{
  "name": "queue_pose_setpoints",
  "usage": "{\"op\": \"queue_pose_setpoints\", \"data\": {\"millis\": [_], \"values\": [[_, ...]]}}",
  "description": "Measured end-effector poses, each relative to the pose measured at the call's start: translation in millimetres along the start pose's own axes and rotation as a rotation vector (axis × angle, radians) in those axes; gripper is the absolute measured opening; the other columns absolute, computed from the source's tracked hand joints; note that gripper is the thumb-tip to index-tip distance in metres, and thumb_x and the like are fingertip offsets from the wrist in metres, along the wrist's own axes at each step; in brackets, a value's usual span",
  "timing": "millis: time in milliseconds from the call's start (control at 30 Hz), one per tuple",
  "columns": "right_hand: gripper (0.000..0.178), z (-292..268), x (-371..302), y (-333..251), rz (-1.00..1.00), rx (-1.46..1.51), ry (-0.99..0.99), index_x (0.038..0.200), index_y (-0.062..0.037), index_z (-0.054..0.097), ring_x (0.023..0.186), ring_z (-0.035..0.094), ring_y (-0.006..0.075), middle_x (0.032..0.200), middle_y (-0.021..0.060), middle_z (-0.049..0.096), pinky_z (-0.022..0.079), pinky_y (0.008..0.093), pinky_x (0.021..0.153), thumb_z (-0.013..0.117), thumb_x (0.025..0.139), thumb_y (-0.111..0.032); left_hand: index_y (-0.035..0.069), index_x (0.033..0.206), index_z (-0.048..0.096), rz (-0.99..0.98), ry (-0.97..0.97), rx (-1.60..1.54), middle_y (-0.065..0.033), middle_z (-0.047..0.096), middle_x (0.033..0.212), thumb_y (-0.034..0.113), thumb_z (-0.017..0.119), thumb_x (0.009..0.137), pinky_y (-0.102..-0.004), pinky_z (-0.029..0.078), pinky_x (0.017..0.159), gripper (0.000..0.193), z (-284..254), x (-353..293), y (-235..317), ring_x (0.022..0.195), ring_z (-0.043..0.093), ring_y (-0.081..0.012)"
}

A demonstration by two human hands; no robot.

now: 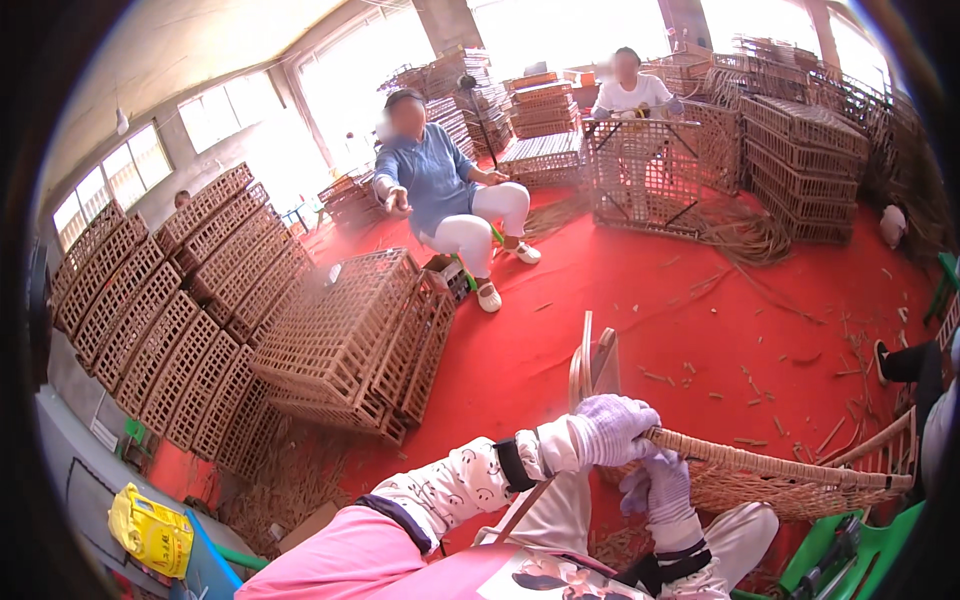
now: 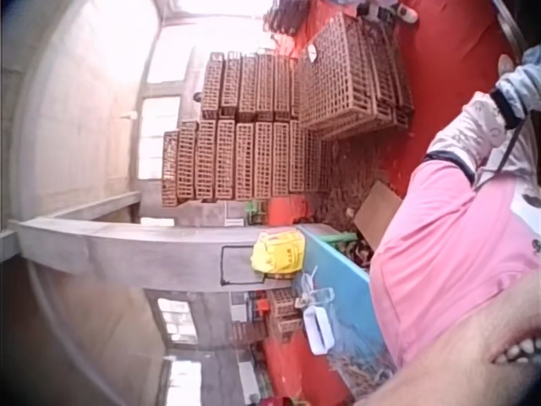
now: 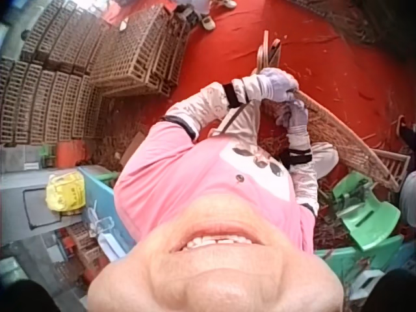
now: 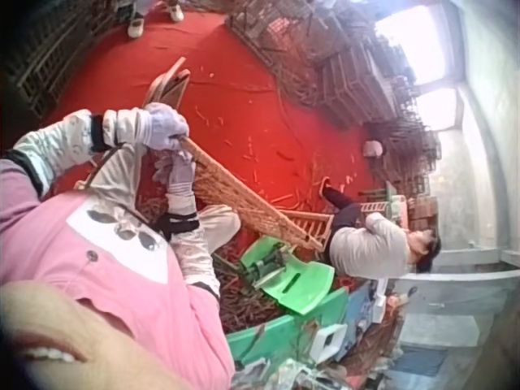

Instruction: The person is weaving bamboo strips to create a large wicker or bamboo structure, likely a basket or part of furniture, using a pneumatic stapler to secure joints.

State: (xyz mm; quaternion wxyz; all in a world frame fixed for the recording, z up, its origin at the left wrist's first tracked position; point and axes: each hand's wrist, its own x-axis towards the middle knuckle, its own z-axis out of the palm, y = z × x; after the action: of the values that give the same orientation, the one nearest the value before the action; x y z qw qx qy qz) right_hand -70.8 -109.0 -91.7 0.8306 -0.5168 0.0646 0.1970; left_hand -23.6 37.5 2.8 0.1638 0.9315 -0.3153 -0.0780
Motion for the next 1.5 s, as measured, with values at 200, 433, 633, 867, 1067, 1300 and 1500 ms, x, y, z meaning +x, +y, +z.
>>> {"op": "queue_pose_setpoints", "data": {"millis": [200, 433, 633, 867, 1067, 1300, 1500], "values": [[0.017, 6, 2, 15, -0.171, -0.008, 0.119, 0.089, -0.0005, 0.056, 0.033, 0.052, 0.0189, 0.052, 0.0112, 0.056, 0.044, 0.0283, 0.029, 0.054, 0.086, -0.017, 0.009, 0.094, 0.061, 0.057, 0.02, -0.006, -0.0088, 0.062, 0.086, 0.032, 0.064, 0.075, -0.042, 0.048, 0.072, 0.03, 3, 0, -4, 0.082, 0.061, -0.0304], [0.017, 21, -29, -8, -0.27, -0.24, 0.276, 0.088, 0.0028, 0.057, 0.032, 0.043, 0.0108, 0.05, 0.0031, 0.049, 0.035, 0.023, 0.031, 0.047, 0.089, -0.012, 0.01, 0.095, 0.06, 0.132, 0.061, 0.012, -0.009, 0.062, 0.084, 0.028, 0.066, 0.073, -0.0406, 0.049, 0.069, 0.03, 6, -2, -5, 0.08, 0.062, -0.0296], [0.023, -3, -77, -20, -0.188, -0.475, 0.128, 0.085, 0.0045, 0.057, 0.033, 0.046, 0.011, 0.045, 0.0039, 0.048, 0.033, 0.0236, 0.032, 0.048, 0.089, -0.017, 0.009, 0.083, 0.057, 0.142, 0.204, 0.116, -0.0087, 0.06, 0.074, 0.034, 0.064, 0.073, -0.0401, 0.05, 0.06, 0.028, 21, -1, -7, 0.069, 0.062, -0.0288], [0.029, -119, -151, 49, 0.215, -0.81, -0.005, 0.096, 0.0049, 0.058, 0.052, 0.057, 0.017, 0.064, 0.0133, 0.058, 0.045, 0.0266, 0.044, 0.049, 0.09, -0.022, 0.008, 0.076, 0.053, 0.241, 0.358, 0.2, -0.0082, 0.056, 0.067, 0.041, 0.064, 0.073, -0.039, 0.049, 0.053, 0.035, 31, 5, -10, 0.061, 0.061, -0.0263], [0.03, -167, -177, 87, -0.004, -1.406, 0.291, 0.09, 0.0007, 0.06, 0.043, 0.05, 0.0167, 0.053, 0.0102, 0.051, 0.04, 0.0285, 0.042, 0.056, 0.084, -0.028, 0.008, 0.077, 0.055, 0.195, 0.32, 0.189, -0.0072, 0.059, 0.071, 0.041, 0.068, 0.07, -0.0378, 0.05, 0.058, 0.035, 23, 4, -12, 0.065, 0.062, -0.0257], [0.035, -62, -115, -19, -0.823, -1.473, 0.303, 0.11, -0.0038, 0.053, 0.081, 0.057, 0.0259, 0.092, 0.0099, 0.058, 0.047, 0.0366, 0.068, 0.06, 0.076, -0.007, 0.008, 0.077, 0.055, 0.204, 0.309, 0.178, -0.0074, 0.059, 0.071, 0.043, 0.066, 0.072, -0.0381, 0.05, 0.06, 0.037, 24, -2, -5, 0.068, 0.062, -0.0254], [0.045, -9, -76, -33, -1.202, -1.458, 0.097, 0.111, -0.012, 0.055, 0.088, 0.056, 0.0282, 0.102, 0.0101, 0.055, 0.045, 0.0378, 0.073, 0.066, 0.068, -0.004, 0.009, 0.075, 0.054, 0.281, 0.37, 0.242, -0.0075, 0.057, 0.067, 0.035, 0.065, 0.071, -0.0363, 0.049, 0.053, 0.029, 25, -3, -2, 0.061, 0.061, -0.0235]]}}
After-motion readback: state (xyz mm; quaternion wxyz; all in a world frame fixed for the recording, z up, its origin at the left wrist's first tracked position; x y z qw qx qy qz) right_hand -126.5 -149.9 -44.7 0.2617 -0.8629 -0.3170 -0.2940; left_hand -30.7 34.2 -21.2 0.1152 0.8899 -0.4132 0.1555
